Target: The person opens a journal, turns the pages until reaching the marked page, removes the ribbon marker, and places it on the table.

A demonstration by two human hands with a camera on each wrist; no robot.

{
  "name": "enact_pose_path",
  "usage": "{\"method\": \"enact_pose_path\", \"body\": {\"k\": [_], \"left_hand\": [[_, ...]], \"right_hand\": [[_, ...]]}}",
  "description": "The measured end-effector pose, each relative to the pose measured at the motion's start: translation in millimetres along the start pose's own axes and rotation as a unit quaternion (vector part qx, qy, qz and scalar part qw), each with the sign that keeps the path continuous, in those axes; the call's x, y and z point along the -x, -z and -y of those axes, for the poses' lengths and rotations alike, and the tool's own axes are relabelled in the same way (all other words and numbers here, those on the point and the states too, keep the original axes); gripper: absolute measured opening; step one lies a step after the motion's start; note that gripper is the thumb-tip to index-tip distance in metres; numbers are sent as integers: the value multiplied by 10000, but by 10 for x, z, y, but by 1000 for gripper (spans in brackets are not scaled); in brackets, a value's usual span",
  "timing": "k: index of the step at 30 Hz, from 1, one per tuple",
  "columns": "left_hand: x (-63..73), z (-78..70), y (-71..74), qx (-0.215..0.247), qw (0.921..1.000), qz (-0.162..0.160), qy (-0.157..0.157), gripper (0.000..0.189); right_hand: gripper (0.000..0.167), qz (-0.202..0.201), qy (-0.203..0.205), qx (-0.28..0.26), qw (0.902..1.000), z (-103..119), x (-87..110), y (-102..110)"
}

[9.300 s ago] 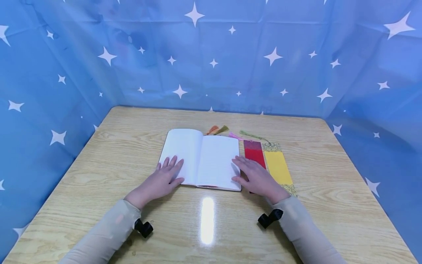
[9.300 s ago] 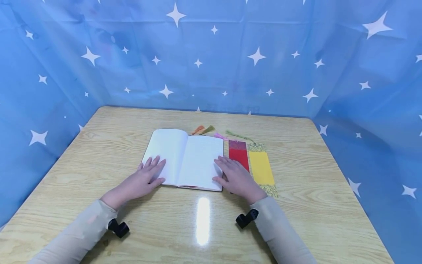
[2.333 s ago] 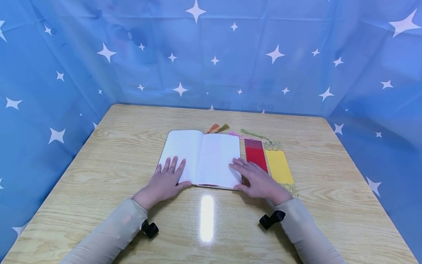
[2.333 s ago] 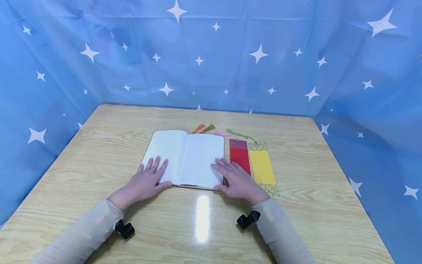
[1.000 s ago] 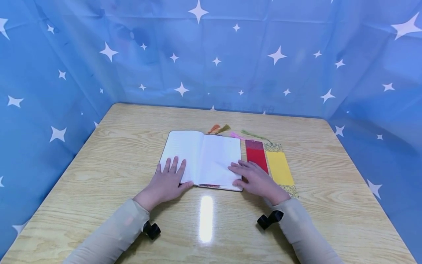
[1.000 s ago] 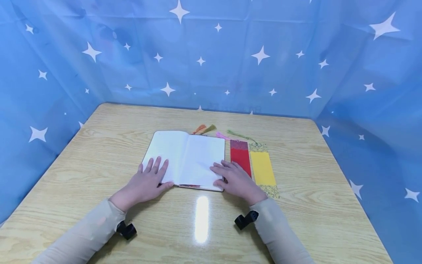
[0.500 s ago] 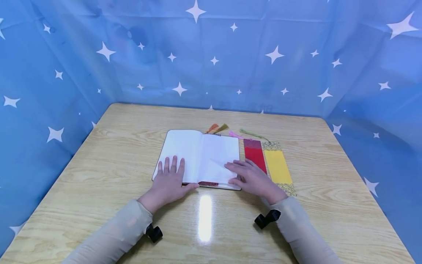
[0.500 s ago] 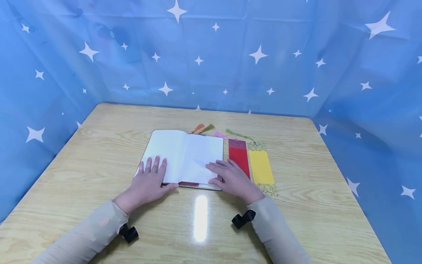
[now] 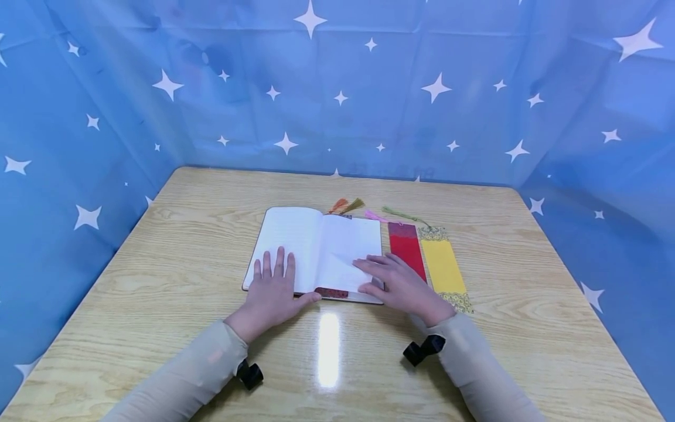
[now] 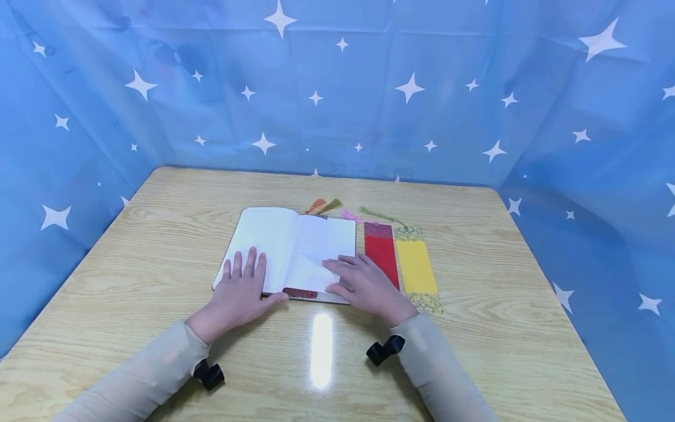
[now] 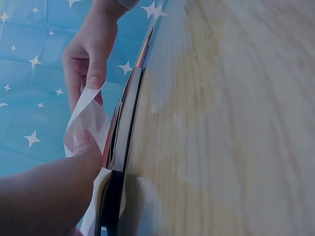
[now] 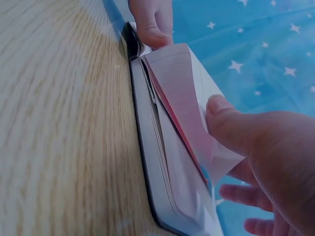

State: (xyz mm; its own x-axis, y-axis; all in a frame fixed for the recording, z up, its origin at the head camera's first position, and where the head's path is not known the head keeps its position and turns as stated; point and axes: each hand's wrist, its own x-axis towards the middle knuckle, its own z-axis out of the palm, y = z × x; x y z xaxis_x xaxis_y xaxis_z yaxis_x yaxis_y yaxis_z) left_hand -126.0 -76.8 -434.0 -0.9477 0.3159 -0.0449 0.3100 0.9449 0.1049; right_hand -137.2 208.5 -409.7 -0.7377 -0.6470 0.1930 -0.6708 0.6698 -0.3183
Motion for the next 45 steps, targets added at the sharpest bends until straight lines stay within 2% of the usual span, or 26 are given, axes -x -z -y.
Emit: {"method": "enact_pose_path", "body": {"k": [10,20,25,33,40,45], "left_hand": [[-13,-15,-45,191,9995,-262,22,109],[-12,-4,-13,325,9964,-766,-169,105],[-2,-5,-16,385,9937,-990,-368,104],[8,-23,20,677,9789,-1683,-936,99],[20,-25,64,692,9710,-1895,-1286,97],[3,-7,82,761,9545,-2339,-1685,96]], "right_hand": [[53,-121,4,49,9999,15,9,-7],[60,-606,263,389,9971,-7,32,-16],[59,-701,368,394,9961,-25,29,-18],[60,-802,378,407,9952,-28,37,-11],[63,-1042,516,384,9925,-28,30,-17],[64,-1094,491,345,9922,-20,28,-16]]}}
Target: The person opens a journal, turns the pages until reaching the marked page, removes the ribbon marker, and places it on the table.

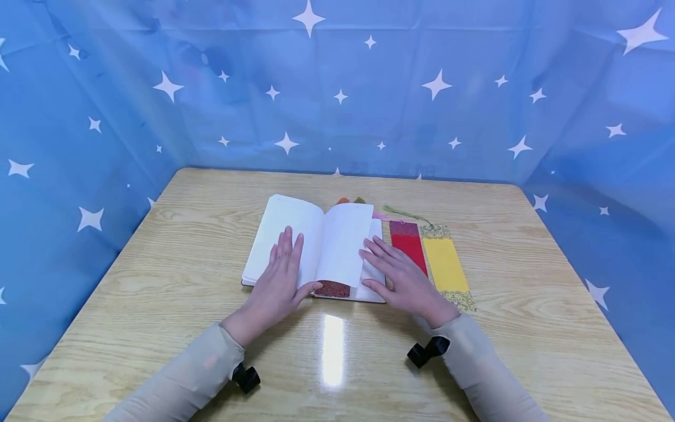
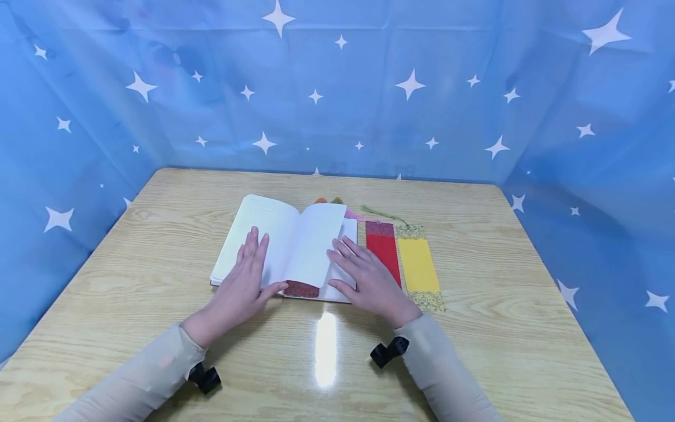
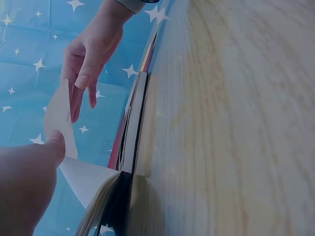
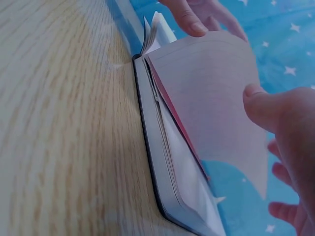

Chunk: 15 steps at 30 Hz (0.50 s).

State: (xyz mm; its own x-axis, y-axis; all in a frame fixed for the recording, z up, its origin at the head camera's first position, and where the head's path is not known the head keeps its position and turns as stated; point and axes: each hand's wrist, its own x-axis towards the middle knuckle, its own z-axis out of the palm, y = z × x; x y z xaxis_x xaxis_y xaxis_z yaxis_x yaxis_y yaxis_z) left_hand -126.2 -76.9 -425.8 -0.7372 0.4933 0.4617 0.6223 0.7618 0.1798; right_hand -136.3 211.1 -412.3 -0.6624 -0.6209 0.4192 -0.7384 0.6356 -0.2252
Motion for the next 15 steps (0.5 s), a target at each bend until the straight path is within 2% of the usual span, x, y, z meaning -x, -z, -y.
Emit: {"method": "enact_pose_path", "body": {"k": [3,7,11,15], "left_hand": [[-20,9,6,-2,9990,-351,-282,93],[-39,10,17,2,9961,-728,-499,95],[-31,0,45,55,9951,-866,-472,105],[-21,-15,90,111,9953,-897,-352,109]], "right_hand": [[63,-37,-32,23,10000,3,6,4],[60,-125,-57,50,9999,1,17,7],[61,-112,-130,67,9998,-2,27,10],[64,22,-399,-59,9992,2,24,15]]}}
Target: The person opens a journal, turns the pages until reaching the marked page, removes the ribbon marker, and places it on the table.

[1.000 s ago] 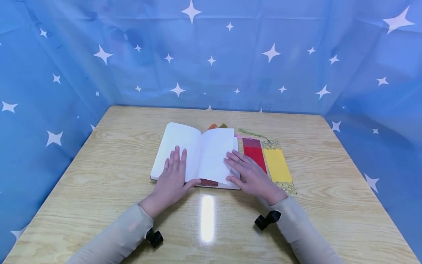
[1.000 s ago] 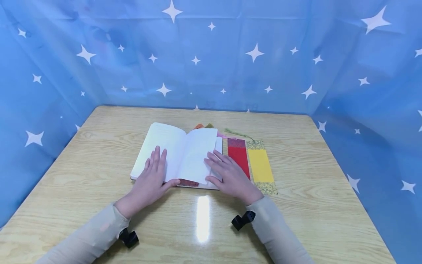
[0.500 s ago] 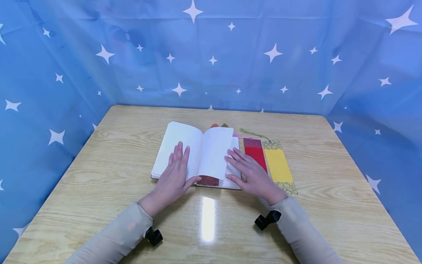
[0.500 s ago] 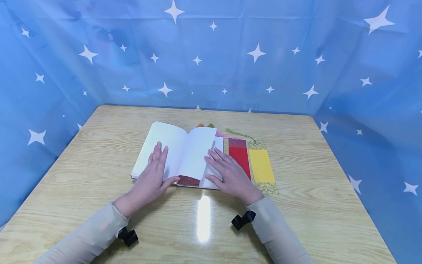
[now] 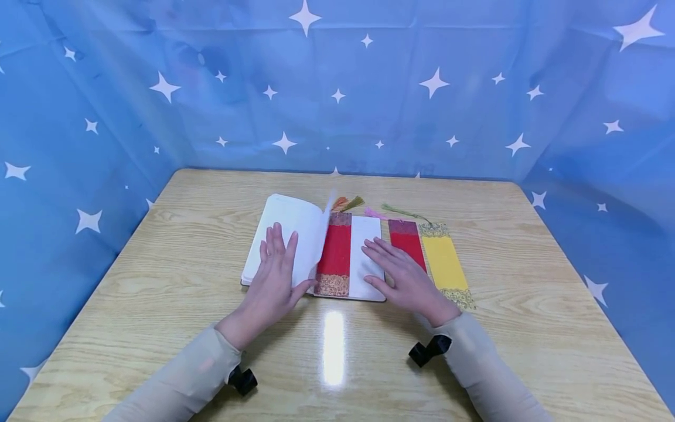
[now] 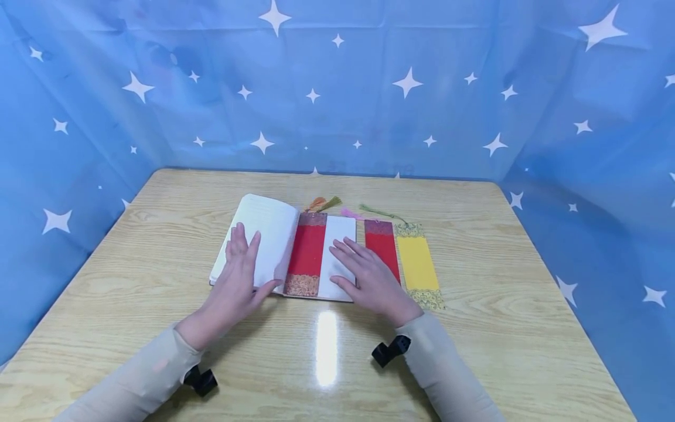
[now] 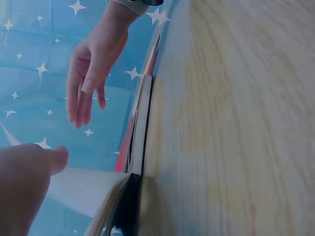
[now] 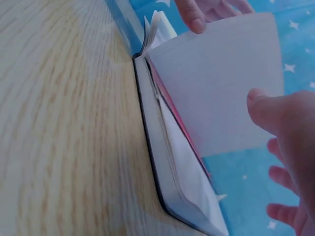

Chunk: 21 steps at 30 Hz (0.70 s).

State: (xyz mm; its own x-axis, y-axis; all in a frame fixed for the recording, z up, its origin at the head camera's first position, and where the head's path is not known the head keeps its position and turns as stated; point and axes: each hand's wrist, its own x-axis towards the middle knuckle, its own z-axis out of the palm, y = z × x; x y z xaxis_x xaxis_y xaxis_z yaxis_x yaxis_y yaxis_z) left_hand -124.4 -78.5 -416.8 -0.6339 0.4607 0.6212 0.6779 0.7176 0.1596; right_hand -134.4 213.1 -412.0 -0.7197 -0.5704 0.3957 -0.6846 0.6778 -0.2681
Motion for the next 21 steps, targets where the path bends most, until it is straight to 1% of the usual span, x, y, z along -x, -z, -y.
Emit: {"method": "enact_pose_path", "body": {"k": [5,7,11,13,16,19,21], "left_hand": [[-21,12,21,-206,9986,-479,-62,118],[-18,30,19,-413,9973,-601,-13,122],[-2,66,31,-777,9955,-489,252,125],[1,82,44,-942,9943,-350,367,123],[4,107,67,-1018,9933,44,541,119],[-3,139,89,-829,9917,656,733,112],[-4,164,95,-643,9875,1134,889,105]], "right_hand": [[63,65,-346,-246,9991,5,-8,17],[62,76,-398,-314,9987,4,-7,15],[58,150,-506,-393,9978,7,-16,-1],[57,182,-555,-422,9974,10,-24,-8],[56,201,-650,-509,9964,19,-38,-16],[55,211,-756,-684,9946,29,-55,-17],[55,204,-825,-807,9931,36,-68,-16]]}}
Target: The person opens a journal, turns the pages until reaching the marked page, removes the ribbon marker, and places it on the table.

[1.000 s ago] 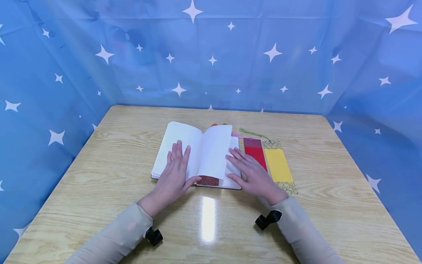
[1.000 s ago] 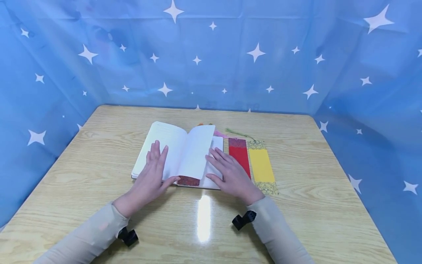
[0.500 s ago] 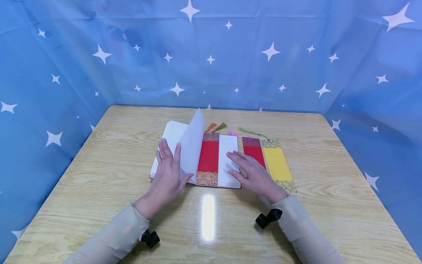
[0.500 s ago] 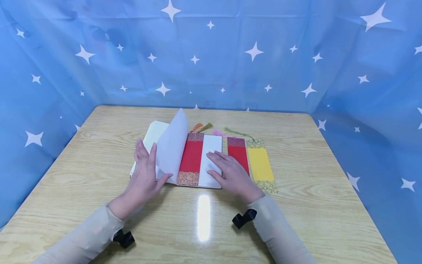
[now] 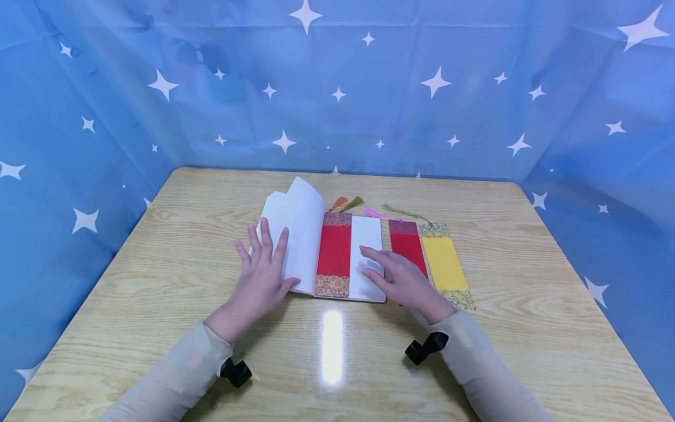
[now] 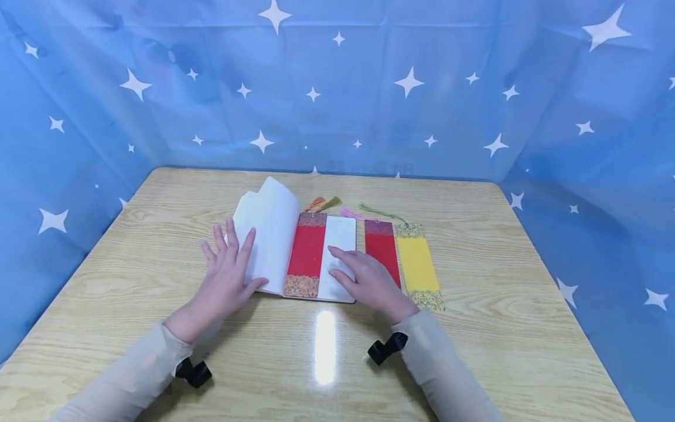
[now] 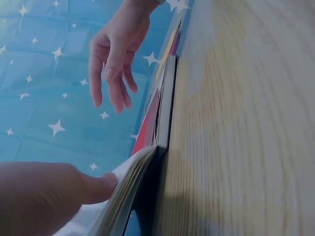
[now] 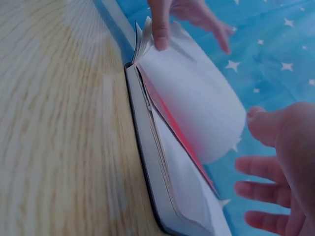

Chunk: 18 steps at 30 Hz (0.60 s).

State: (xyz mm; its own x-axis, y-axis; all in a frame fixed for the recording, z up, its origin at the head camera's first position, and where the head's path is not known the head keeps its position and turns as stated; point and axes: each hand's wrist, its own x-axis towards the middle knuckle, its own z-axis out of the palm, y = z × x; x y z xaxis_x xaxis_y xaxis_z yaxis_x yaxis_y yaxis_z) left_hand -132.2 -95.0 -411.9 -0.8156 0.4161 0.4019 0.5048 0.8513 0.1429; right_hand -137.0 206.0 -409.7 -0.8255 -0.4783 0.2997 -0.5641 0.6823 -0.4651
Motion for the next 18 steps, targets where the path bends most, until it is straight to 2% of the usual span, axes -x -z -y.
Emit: {"method": "enact_pose_path", "body": {"k": [3,6,9,14,18], "left_hand": [[2,41,-14,176,9976,662,125,95],[17,80,-39,261,9933,1111,175,86],[34,109,-62,351,9900,1355,166,78],[46,136,-84,910,9813,1682,202,65],[50,162,-104,1291,9727,1912,268,61]], "right_hand": [[54,-1,-21,-100,9999,10,-7,1],[53,12,-49,-155,9999,12,-9,-5],[52,97,-158,-352,9992,10,-14,-17],[51,240,-573,-956,9935,3,-36,-37],[48,215,-939,-1168,9885,9,-76,-52]]}}
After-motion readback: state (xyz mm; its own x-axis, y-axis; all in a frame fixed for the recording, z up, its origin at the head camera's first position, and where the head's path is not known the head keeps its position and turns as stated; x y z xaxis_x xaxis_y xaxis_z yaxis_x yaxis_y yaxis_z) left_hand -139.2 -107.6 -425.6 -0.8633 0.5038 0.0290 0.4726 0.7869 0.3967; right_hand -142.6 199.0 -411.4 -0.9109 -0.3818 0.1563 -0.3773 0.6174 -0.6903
